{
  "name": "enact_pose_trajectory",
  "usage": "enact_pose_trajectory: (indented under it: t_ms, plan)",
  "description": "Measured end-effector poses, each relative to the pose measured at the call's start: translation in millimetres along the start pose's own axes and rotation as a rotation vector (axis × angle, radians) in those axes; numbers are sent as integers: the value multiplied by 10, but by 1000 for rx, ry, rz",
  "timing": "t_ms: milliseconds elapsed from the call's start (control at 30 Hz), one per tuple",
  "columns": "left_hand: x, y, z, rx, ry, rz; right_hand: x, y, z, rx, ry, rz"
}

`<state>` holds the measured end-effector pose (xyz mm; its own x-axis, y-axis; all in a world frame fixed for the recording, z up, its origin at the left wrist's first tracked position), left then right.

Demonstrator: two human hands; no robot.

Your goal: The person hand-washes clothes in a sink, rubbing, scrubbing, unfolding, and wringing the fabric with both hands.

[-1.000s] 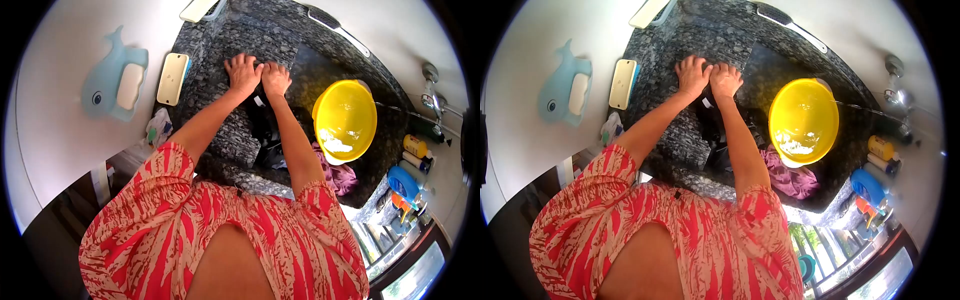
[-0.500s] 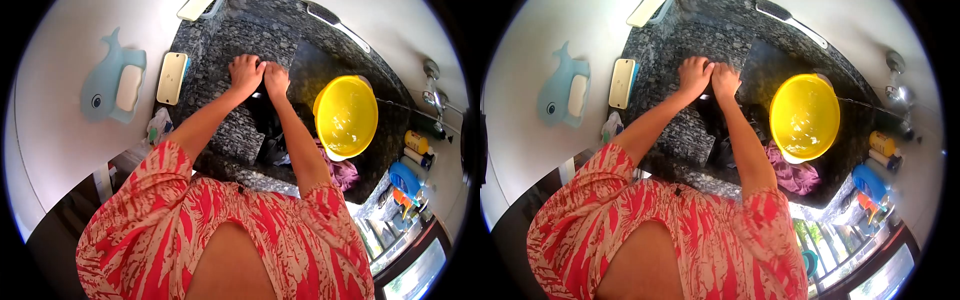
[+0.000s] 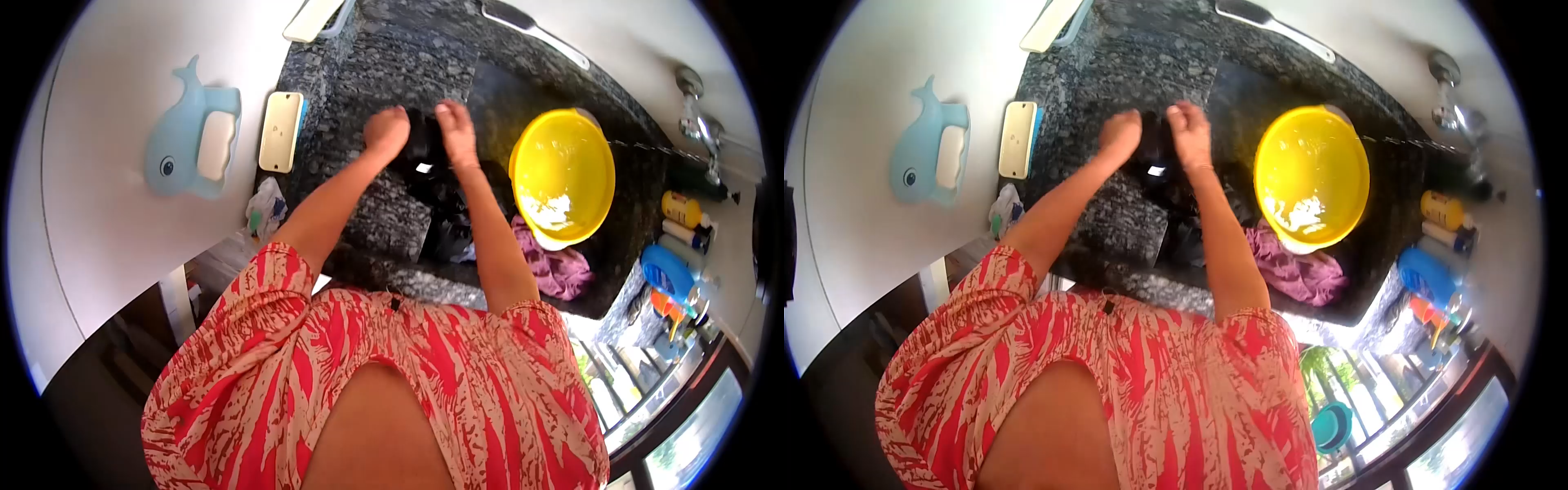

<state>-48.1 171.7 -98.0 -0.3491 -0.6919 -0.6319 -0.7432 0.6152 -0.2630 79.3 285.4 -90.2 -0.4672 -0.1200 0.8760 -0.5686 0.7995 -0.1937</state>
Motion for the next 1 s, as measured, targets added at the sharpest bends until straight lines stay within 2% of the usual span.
enact_pose_trajectory:
  t_ms: [33,100,133,167,233,267,333,367,400,433,500,533,567,633,667,700,733,767,800,833,867,933,967,1000]
  plan:
    - [231,96,101,30,27,-10,-178,-92,-168,-40,149,22]
    - [407,0,112,151,-1389,-648,6,-492,-633,133,-118,-77]
    - [71,-153,-234,180,-1486,-679,-245,-705,-679,273,-127,-85]
    - [63,-156,-219,143,-1416,-644,-130,-767,-773,254,-133,-53]
    - [-220,-226,-572,246,-1747,-544,-509,-1151,-693,341,-635,-61]
    - [-321,-204,-667,255,-1780,-437,-648,-1086,-703,156,-427,-124]
    - [-545,-255,-1056,193,-1775,-264,-365,-863,-757,22,-355,-77]
    - [-671,-278,-1237,285,-1857,18,-275,-699,-778,-46,-317,-57]
    - [-613,-236,-1355,320,-1909,123,-314,-466,-779,-114,-197,-82]
    - [-885,-459,-1550,166,-1676,272,-358,-276,-893,-262,-278,-82]
    - [-1131,-693,-1903,173,-1736,377,-510,245,-916,-355,-233,-7]
    - [-1232,-787,-2014,342,-1714,564,-387,411,-916,-398,-227,12]
    - [-1303,-903,-2089,506,-1676,750,-414,656,-865,-393,-141,-78]
    - [-1048,-1051,-1886,554,-1503,662,-356,1082,-783,-282,72,-256]
    - [-905,-1222,-1682,648,-1638,67,-191,1155,-678,-231,184,-346]
    - [-909,-1337,-1599,621,-1073,266,-38,1218,-598,-178,294,-431]
    - [-720,-1363,-1297,668,-812,420,-281,1441,-499,-138,130,-527]
    - [-558,-1462,-1036,750,-636,192,-219,1381,-593,-190,-264,-450]
    - [-450,-1521,-809,805,-390,116,-41,1134,-747,-229,-652,-351]
    - [-352,-1595,-647,723,-389,74,4,954,-836,-250,-1041,-239]
    - [-257,-1615,-561,618,-317,92,-194,1010,-1037,-186,-796,-279]
    - [-170,-1559,-474,406,-209,195,-295,747,-1559,-459,-601,-326]
    - [-161,-1480,-442,296,-173,273,-529,576,-1849,-492,-328,-232]
    - [-171,-1353,-448,185,-138,356,-877,449,-2167,-614,-525,-155]
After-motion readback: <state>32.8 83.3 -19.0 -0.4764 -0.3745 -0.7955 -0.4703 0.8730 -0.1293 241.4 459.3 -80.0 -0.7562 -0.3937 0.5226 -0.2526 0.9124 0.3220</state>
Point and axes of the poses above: each hand's wrist, its own y-axis towards the middle knuckle, its own z-axis out of the palm, x = y × z, the point moved 5 cm from there along y, towards the middle knuckle, and after that the axes turned 8 degrees about -y, right-handed, at the moved point
